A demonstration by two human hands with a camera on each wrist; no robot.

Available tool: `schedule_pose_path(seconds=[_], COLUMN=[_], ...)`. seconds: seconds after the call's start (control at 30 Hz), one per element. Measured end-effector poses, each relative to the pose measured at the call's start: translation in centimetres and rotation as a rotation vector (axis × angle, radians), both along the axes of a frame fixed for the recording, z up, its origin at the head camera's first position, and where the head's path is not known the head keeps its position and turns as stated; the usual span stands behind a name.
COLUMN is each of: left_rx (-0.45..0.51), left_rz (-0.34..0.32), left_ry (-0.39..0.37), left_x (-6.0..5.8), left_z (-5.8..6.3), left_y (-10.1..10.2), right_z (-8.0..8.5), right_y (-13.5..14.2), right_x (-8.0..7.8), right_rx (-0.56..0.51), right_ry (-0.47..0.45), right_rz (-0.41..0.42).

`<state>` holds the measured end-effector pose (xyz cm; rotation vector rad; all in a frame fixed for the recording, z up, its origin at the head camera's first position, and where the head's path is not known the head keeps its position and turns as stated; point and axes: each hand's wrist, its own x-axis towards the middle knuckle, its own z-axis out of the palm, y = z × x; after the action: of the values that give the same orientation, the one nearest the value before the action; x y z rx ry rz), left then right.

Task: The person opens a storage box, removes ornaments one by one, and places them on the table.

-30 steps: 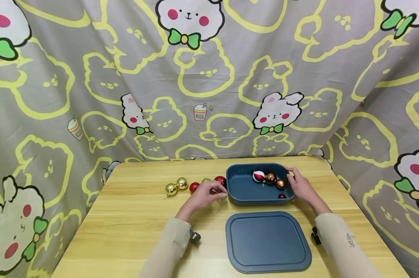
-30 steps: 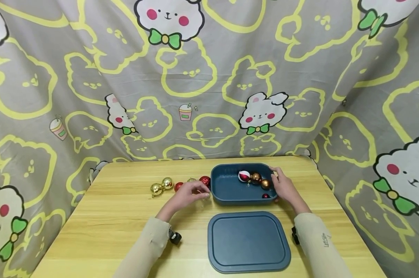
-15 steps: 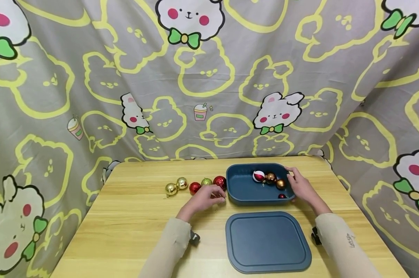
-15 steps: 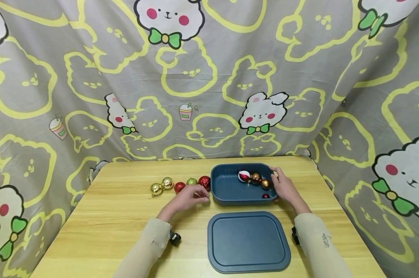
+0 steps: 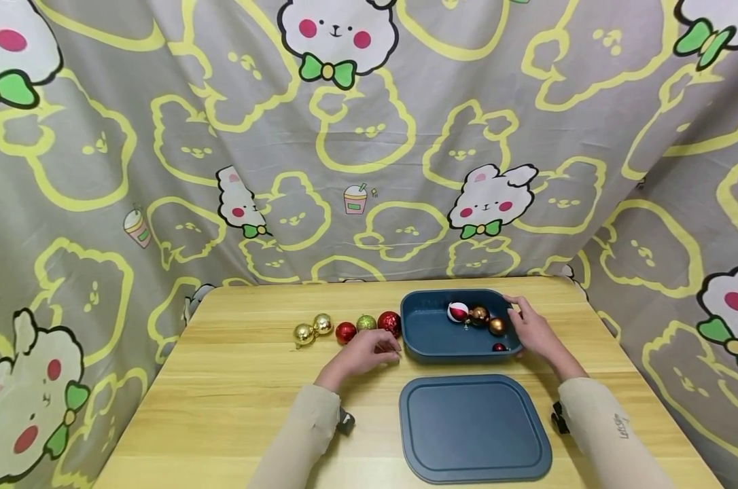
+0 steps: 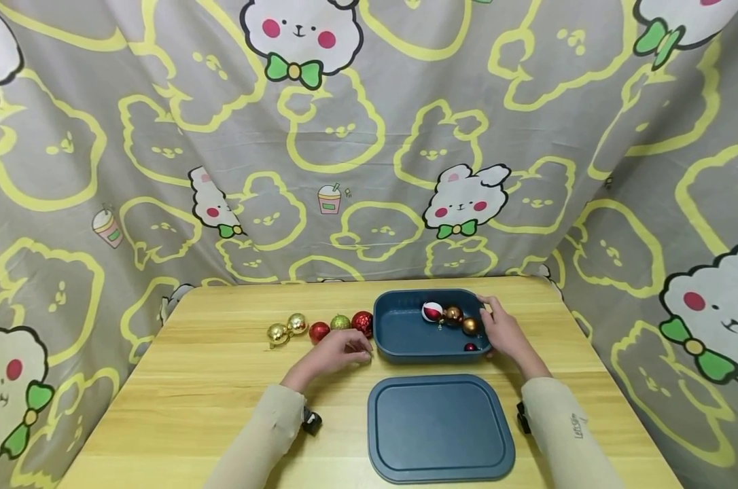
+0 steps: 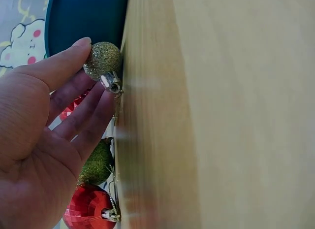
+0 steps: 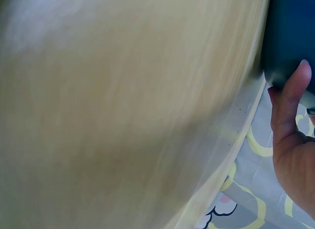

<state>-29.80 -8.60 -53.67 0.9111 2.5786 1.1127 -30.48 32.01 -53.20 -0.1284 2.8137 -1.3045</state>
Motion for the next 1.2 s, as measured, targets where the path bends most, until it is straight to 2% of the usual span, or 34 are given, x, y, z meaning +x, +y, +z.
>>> schedule_pose_path(seconds=[0.2, 0.43, 0.6, 0.73, 0.93, 1.07, 1.2], left_rx=[-0.001, -0.018, -0.06, -0.03, 0.077, 0.113, 0.111], left_rz=[-0.001, 0.008, 0.073, 0.093, 0.05, -0.014, -0.061], left_ry=[0.019, 0.072, 0.128, 0.161, 0.188, 0.197, 0.179], left_x=[0.0, 0.3, 0.7, 0.8, 0.2, -0.3, -0.6], left_z=[-0.1, 0.4, 1.6, 2.7, 4.4, 5.3, 5.4], left_y=[0.0, -0.1, -0.1, 0.0, 1.0, 2.7, 4.9], right_z=[0.0, 0.2, 0.3, 0.1, -0.1, 0.0, 0.0], right_y=[0.0, -0.1, -0.2, -0.3, -0.3, -0.2, -0.2], right_x=[0.0, 0.1, 0.2, 0.1, -0.1, -0.2, 0.1], right_rx=[0.007, -0.002, -0.01, -0.005, 0.003, 0.012, 0.015], right_ry=[0.003, -0.009, -0.002, 0.001, 0.005, 0.016, 0.005], right_rz=[-0.003, 0.002, -0.002, -0.005, -0.008, -0.012, -0.01])
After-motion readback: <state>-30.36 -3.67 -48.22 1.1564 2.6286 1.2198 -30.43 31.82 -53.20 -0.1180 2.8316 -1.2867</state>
